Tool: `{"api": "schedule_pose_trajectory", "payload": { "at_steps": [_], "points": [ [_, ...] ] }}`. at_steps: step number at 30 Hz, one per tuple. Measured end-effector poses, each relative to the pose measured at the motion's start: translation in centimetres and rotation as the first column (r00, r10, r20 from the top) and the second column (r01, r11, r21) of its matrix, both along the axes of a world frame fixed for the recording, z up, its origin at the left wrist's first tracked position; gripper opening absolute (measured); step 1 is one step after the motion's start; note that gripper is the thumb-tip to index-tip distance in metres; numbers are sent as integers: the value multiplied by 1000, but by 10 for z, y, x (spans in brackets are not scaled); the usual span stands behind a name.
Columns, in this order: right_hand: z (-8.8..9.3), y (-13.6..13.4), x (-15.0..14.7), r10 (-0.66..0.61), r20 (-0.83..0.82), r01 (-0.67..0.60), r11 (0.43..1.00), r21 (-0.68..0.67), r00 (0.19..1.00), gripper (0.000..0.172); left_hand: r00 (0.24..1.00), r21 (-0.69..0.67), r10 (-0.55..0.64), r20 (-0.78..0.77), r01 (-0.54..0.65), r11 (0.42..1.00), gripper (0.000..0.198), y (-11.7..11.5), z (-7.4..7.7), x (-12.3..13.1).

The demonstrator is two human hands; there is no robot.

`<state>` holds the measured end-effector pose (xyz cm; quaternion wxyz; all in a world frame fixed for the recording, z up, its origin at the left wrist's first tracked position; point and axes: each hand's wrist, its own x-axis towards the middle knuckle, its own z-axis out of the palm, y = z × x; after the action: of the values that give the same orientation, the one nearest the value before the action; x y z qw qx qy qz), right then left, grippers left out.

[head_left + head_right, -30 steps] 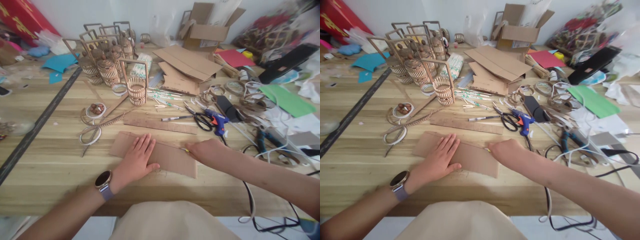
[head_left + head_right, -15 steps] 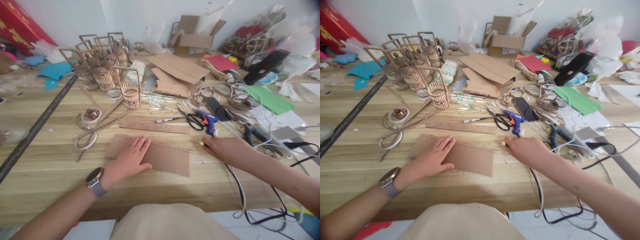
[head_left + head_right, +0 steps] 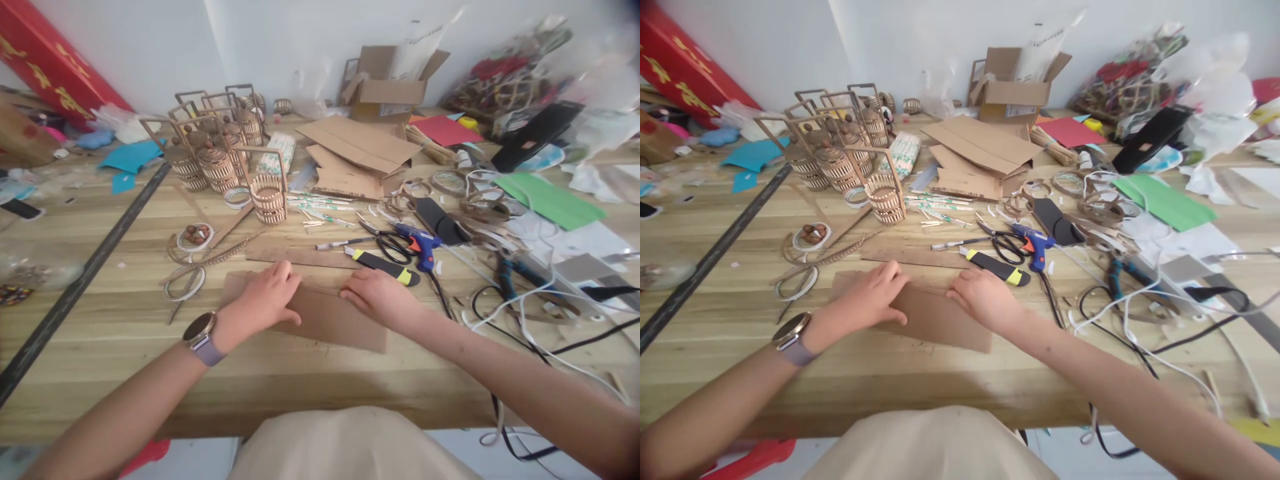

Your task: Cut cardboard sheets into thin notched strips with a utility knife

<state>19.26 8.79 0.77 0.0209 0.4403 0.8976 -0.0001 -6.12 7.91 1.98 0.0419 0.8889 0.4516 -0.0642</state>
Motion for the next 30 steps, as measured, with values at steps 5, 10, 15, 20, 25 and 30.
{"api": "schedule_pose_trajectory", "payload": {
  "at_steps": [5,10,15,20,25,30],
  "points": [
    [17,-22,7,134,-222,-84,972,219,966,30,991,226,-32,132,1,974,9,-18,16,-5],
    [25,-38,22,330,-139,-185,776,603,934,19,948,519,-189,254,31,854,19,-45,10,-22],
    [5,-53,32,400,-105,-267,763,589,911,16,932,601,-295,210,114,791,7,-69,-9,-37],
    [-14,-68,36,416,-169,-278,807,521,893,17,908,596,-374,189,197,779,8,-80,-22,-40],
    [-24,-74,38,449,-210,-314,826,467,868,20,901,597,-406,149,246,764,8,-85,-36,-43],
    [-30,-73,40,435,-222,-309,844,439,873,23,912,571,-387,139,245,784,7,-90,-42,-60]
  ]
}}
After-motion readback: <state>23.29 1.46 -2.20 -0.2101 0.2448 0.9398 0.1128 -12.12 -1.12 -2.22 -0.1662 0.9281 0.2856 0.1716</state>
